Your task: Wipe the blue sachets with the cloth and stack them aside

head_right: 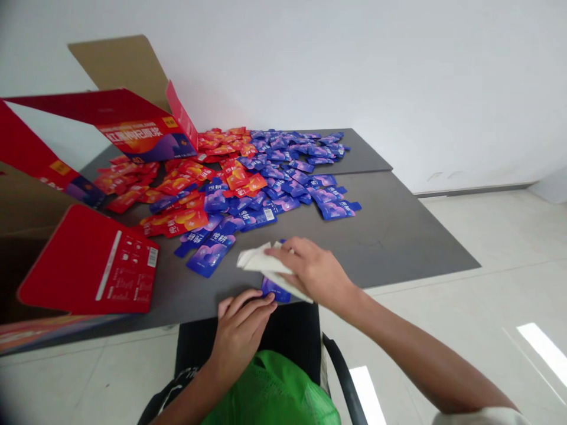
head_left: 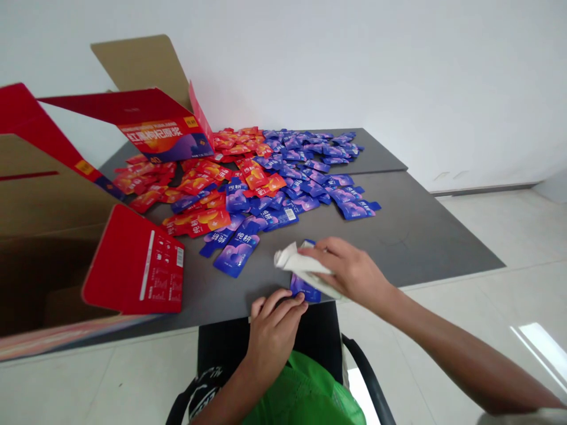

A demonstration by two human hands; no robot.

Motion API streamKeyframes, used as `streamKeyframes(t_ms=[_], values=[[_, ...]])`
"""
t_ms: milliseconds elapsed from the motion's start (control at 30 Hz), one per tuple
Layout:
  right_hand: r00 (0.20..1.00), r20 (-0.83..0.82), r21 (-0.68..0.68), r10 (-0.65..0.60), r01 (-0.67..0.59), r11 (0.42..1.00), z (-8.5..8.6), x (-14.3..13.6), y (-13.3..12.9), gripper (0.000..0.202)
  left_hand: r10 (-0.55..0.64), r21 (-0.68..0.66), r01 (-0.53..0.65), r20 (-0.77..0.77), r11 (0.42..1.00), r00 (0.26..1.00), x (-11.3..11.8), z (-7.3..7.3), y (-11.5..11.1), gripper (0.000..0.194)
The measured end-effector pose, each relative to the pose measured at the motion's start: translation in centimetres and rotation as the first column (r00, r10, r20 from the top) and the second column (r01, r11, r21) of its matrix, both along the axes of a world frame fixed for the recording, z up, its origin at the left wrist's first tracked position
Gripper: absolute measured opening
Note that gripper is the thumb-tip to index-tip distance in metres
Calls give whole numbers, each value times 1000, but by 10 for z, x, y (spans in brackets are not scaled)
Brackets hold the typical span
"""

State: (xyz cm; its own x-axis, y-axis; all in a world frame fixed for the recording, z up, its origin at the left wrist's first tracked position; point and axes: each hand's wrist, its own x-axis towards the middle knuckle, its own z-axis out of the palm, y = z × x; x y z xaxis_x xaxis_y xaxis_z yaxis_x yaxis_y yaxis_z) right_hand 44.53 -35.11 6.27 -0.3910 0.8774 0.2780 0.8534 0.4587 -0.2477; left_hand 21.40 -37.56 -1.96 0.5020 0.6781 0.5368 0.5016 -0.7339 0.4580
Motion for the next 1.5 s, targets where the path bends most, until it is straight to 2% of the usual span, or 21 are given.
streamKeyframes(t_ms=[67,133,200,267,367,467,567,633,733,867,967,1067,1267,1333,1433,1500], values=[[995,1,-87,102,-102,991,-10,-11,-20,38,1,3,-1,9,1000,1000,0,1,0,21],[994,-19,-148,106,-108,983,-23,-14,-22,37,-8,-6,8,1,1000,1000,0,2,1,21],[999,-25,-162,41,-45,986,-33,-9,-6,37,-26,-20,26,-7,999,1000,0,2,1,20],[1000,2,-136,-29,29,990,-37,3,21,37,-29,-26,29,-9,999,1000,0,3,1,19],[990,64,-71,-126,131,989,-35,24,60,37,-30,-35,29,-20,999,999,-1,4,2,18],[980,63,14,-186,186,982,-28,42,71,38,-71,-63,68,-55,996,996,-2,13,5,17],[956,-95,112,-277,286,952,-25,54,49,38,-89,-108,76,-120,991,989,5,30,15,18],[913,-235,154,-334,375,914,-27,59,25,38,-43,-122,21,-184,992,982,16,40,24,23],[823,-389,148,-414,499,854,-36,65,-11,35,65,-120,-106,-302,987,951,41,49,41,34],[646,-545,80,-534,675,734,-51,73,-40,39,151,-143,-230,-421,963,894,77,52,61,52],[474,-670,-1,-571,769,639,-61,78,-50,44,121,-246,-255,-455,935,882,94,56,71,61],[365,-723,-81,-586,798,597,-66,80,-55,47,73,-330,-244,-454,912,888,99,60,80,60],[329,-736,-114,-591,801,587,-69,82,-57,51,-70,-489,-160,-420,857,905,93,61,111,71],[323,-738,-113,-592,806,581,-70,82,-56,51,-126,-540,-116,-390,833,912,89,61,126,61],[318,-742,-106,-589,813,572,-71,83,-55,49,-230,-613,-29,-338,789,913,84,65,144,24],[315,-751,-100,-580,815,571,-71,83,-55,49,-296,-658,32,-295,753,909,81,70,152,30]])
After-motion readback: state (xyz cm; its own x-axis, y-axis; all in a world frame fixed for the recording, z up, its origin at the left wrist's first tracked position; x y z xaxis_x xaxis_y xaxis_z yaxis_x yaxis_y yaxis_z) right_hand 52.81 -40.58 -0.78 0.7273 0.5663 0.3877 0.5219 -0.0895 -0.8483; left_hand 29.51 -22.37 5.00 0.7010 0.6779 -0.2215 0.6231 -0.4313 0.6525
